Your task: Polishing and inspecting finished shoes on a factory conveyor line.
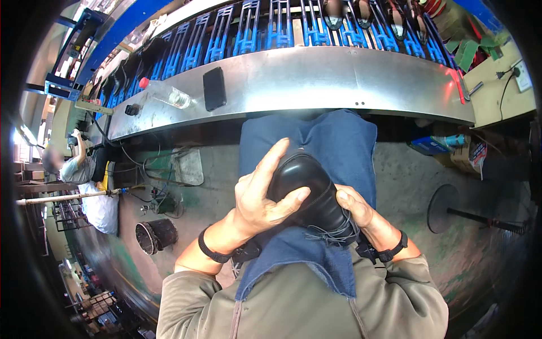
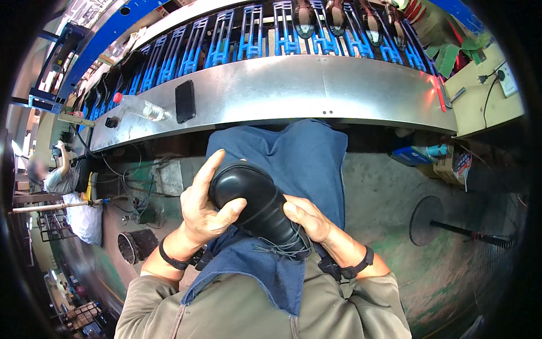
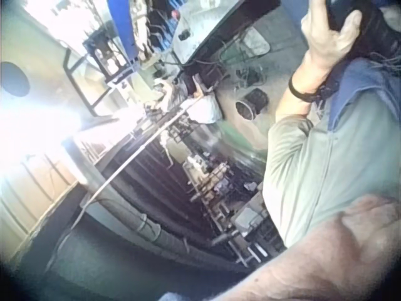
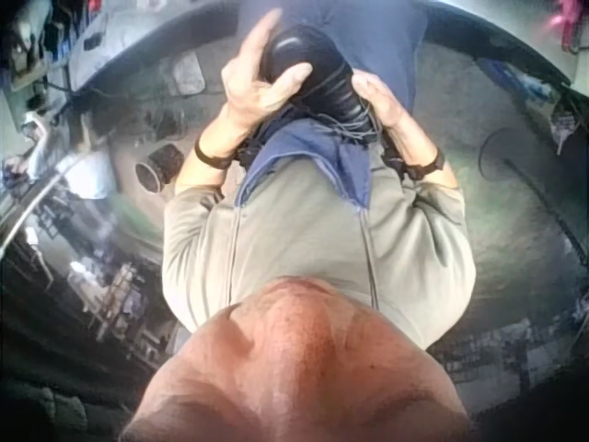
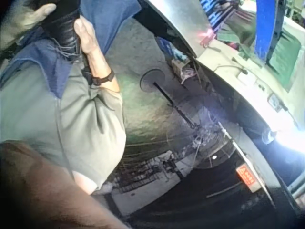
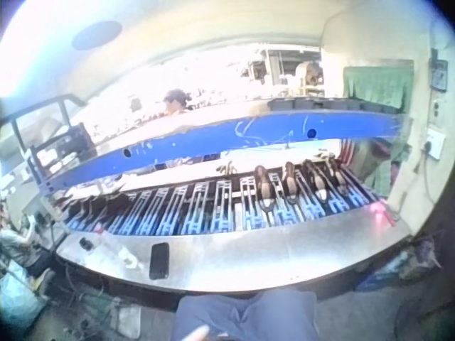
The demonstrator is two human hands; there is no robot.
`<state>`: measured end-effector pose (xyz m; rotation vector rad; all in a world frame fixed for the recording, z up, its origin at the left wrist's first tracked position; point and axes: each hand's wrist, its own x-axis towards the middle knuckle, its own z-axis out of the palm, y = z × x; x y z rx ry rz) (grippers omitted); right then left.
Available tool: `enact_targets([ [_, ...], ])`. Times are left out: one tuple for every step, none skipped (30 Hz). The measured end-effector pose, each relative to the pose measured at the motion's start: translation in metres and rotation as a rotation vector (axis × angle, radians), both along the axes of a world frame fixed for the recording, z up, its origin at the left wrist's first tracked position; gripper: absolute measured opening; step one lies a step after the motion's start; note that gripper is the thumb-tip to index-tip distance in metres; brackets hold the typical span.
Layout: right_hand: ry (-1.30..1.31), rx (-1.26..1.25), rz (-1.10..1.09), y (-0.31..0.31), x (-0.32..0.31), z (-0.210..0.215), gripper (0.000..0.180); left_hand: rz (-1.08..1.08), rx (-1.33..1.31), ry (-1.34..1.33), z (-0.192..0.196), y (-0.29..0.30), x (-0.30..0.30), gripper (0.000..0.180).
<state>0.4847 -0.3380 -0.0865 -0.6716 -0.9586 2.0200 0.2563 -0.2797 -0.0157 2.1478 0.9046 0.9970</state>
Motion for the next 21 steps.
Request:
enact_targets([
  [0.020,-0.012,-0.020,-0.002,0.001,-0.007,0.069,0.029,-0.202,-0.104,-0.003,-0.002,0.002,0.084],
  [0.037,-0.022,-0.038,-0.003,0.001,-0.013,0.067,0.057,-0.404,-0.212,-0.008,-0.005,0.004,0.090],
  [0.031,-0.008,-0.042,-0.003,0.001,-0.015,0.067,0.028,-0.578,-0.391,-0.013,-0.006,0.010,0.095],
  [0.001,-0.048,-0.062,-0.003,0.002,-0.016,0.063,-0.032,-0.634,-0.403,-0.031,-0.008,0.007,0.090],
  [-0.026,-0.093,-0.085,0.000,0.001,-0.010,0.060,-0.001,-0.714,-0.456,-0.033,-0.010,0.009,0.085],
  [-0.099,-0.096,-0.119,0.003,-0.004,0.000,0.056,0.032,-0.794,-0.508,-0.033,-0.009,0.011,0.079],
  [-0.225,-0.079,-0.157,0.009,-0.012,0.003,0.057,0.018,-0.879,-0.612,-0.040,0.001,0.008,0.075],
  [-0.346,-0.066,-0.189,0.013,-0.020,0.006,0.058,0.010,-0.966,-0.715,-0.045,0.012,0.003,0.071],
  [-0.550,0.084,-0.201,0.019,-0.025,0.021,0.062,-0.016,-0.923,-0.767,-0.044,0.023,-0.003,0.066],
  [-0.652,0.151,-0.153,0.022,-0.028,0.036,0.063,-0.058,-0.962,-0.791,-0.045,0.032,-0.014,0.067],
  [-0.672,0.242,-0.146,0.023,-0.035,0.044,0.064,-0.094,-0.963,-0.822,-0.044,0.039,-0.022,0.068],
  [-0.691,0.331,-0.139,0.024,-0.040,0.051,0.065,-0.128,-0.966,-0.853,-0.042,0.045,-0.028,0.069],
  [-0.707,0.394,-0.108,0.028,-0.042,0.057,0.067,-0.128,-0.958,-0.861,-0.040,0.048,-0.034,0.071],
  [-0.781,0.420,-0.057,0.028,-0.043,0.062,0.070,-0.120,-0.954,-0.861,-0.040,0.049,-0.040,0.071],
  [-0.845,0.507,-0.046,0.028,-0.043,0.067,0.068,-0.173,-0.992,-0.884,-0.042,0.050,-0.046,0.070],
  [-0.910,0.593,-0.036,0.029,-0.041,0.070,0.066,-0.227,-1.032,-0.907,-0.043,0.051,-0.050,0.070],
  [-0.970,0.652,0.012,0.030,-0.035,0.075,0.062,-0.231,-1.054,-0.925,-0.045,0.049,-0.050,0.071],
  [-1.031,0.711,0.059,0.033,-0.028,0.078,0.058,-0.228,-1.060,-0.928,-0.046,0.047,-0.049,0.071],
  [-0.990,0.747,-0.015,0.034,-0.020,0.071,0.054,-0.238,-1.084,-0.966,-0.047,0.044,-0.045,0.071],
  [-1.054,0.797,-0.048,0.041,-0.012,0.073,0.053,-0.250,-1.110,-1.004,-0.048,0.042,-0.041,0.071],
  [-1.060,0.825,-0.077,0.054,-0.010,0.071,0.055,-0.253,-1.120,-1.005,-0.052,0.040,-0.037,0.071],
])
